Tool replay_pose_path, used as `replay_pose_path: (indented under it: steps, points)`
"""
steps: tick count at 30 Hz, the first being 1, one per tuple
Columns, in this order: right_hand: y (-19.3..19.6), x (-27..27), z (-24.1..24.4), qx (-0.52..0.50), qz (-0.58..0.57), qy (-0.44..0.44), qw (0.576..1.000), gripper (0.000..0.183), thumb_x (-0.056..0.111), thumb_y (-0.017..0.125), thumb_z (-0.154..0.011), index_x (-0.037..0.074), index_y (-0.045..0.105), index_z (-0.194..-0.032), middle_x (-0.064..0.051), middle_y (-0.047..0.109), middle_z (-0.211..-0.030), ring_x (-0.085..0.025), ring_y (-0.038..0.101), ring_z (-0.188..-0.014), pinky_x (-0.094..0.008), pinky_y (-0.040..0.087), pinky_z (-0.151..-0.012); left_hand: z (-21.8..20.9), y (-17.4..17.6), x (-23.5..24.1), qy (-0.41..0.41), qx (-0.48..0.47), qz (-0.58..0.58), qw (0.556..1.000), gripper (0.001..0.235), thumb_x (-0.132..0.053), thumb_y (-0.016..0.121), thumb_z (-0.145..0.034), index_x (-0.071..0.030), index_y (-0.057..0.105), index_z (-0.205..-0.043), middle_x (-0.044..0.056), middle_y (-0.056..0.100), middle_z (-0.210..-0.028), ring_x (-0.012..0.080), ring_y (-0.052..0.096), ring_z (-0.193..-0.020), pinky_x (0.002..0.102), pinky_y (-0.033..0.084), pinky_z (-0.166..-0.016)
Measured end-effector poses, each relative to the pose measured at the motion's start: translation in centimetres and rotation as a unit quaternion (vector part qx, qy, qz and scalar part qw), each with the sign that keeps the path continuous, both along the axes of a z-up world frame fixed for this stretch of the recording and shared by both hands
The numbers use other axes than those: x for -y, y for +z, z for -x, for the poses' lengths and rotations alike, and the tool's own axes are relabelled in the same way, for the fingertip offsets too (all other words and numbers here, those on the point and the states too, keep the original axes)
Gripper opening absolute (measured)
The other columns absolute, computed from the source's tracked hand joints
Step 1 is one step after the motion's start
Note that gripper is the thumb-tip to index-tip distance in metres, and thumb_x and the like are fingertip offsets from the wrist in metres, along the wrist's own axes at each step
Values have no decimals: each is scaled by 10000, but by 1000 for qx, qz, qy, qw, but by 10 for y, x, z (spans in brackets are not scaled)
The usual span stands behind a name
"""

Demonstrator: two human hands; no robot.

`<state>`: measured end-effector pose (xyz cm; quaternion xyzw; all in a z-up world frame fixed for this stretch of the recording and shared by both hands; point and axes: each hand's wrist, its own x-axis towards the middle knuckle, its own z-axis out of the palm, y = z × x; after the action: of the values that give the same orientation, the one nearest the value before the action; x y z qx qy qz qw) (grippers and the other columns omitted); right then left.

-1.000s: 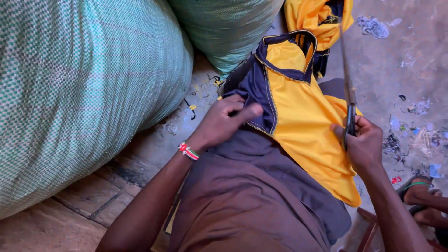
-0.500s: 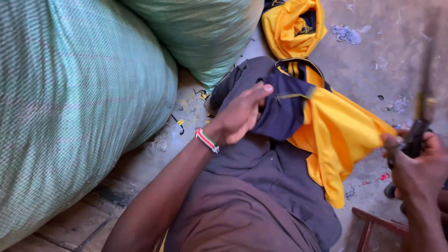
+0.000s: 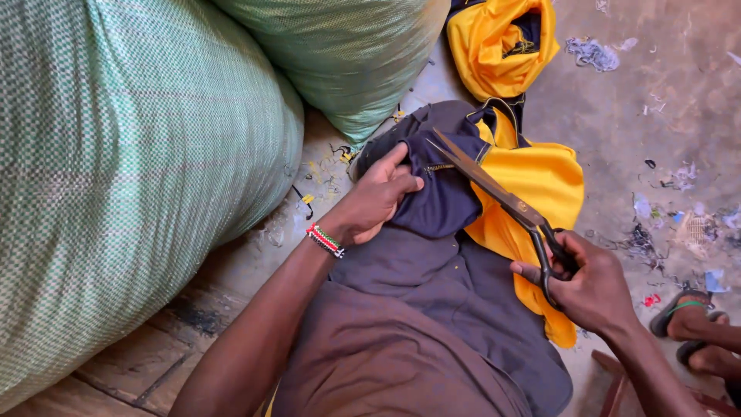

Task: The person uses shears to cut a piece of yellow fabric with a dark blue border, trimming the edges and removing excess material. The person holds the fabric with one hand and cuts with the other, occasionally adjusting the fabric's position on their lap.

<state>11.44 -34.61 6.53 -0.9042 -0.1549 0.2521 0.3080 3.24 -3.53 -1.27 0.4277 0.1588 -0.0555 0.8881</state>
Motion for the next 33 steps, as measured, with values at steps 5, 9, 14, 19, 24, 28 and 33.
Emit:
replay_pose_path:
  steps: [5, 9, 14, 19, 24, 28, 33]
  points:
    - [7, 7, 0, 9, -22, -19, 1000, 358, 214, 903, -734, 16, 605, -747, -22, 480, -610, -138, 404, -546, -280, 346, -513, -20, 16, 21, 56, 117, 154, 980, 718, 111, 603, -917, 10, 298, -1559, 184, 593, -1331, 181, 626, -1071, 266, 510, -947]
    - [18, 11, 5, 2, -18, -64, 998, 315, 195, 891, -748, 2, 646, -796, -32, 502, -610, -145, 426, -528, -283, 350, -501, -41, 34, 34, 78, 110, 99, 986, 583, 68, 699, -862, 24, 445, -1384, 174, 709, -1104, 175, 683, -895, 260, 559, -852]
    - [20, 32, 17, 14, -3, -115, 993, 324, 197, 893, -744, -10, 654, -813, -33, 481, -610, -152, 406, -533, -292, 328, -489, -66, 28, 53, 35, 109, 102, 988, 879, 101, 732, -786, 10, 192, -1473, 196, 660, -1081, 204, 667, -804, 260, 544, -673]
    - [13, 56, 28, 46, 11, -133, 990, 362, 222, 899, -732, -3, 621, -787, -22, 465, -618, -151, 403, -545, -287, 350, -508, -83, 31, 74, -3, 136, 118, 984, 644, 141, 734, -785, -39, 428, -1322, 167, 688, -999, 226, 698, -703, 290, 590, -630]
    - [10, 68, 36, 35, 16, -143, 989, 388, 241, 911, -710, 5, 604, -740, -31, 480, -582, -162, 422, -513, -304, 368, -488, -87, 28, 86, -3, 165, 70, 984, 684, 170, 721, -802, -40, 391, -1364, 168, 690, -985, 219, 689, -760, 292, 585, -700]
    - [6, 74, 36, 18, 2, -149, 989, 371, 204, 920, -697, 5, 609, -734, -34, 499, -574, -159, 438, -514, -298, 386, -496, -88, 19, 93, -9, 178, 75, 981, 655, 183, 718, -806, -46, 392, -1327, 199, 700, -1053, 222, 706, -824, 280, 593, -730]
    - [4, 74, 34, -14, -6, -140, 990, 425, 249, 948, -670, 12, 598, -715, -39, 502, -566, -168, 450, -507, -309, 375, -506, -85, 30, 97, 14, 168, 66, 983, 732, 138, 707, -817, -44, 382, -1448, 164, 709, -1087, 166, 699, -831, 204, 552, -705]
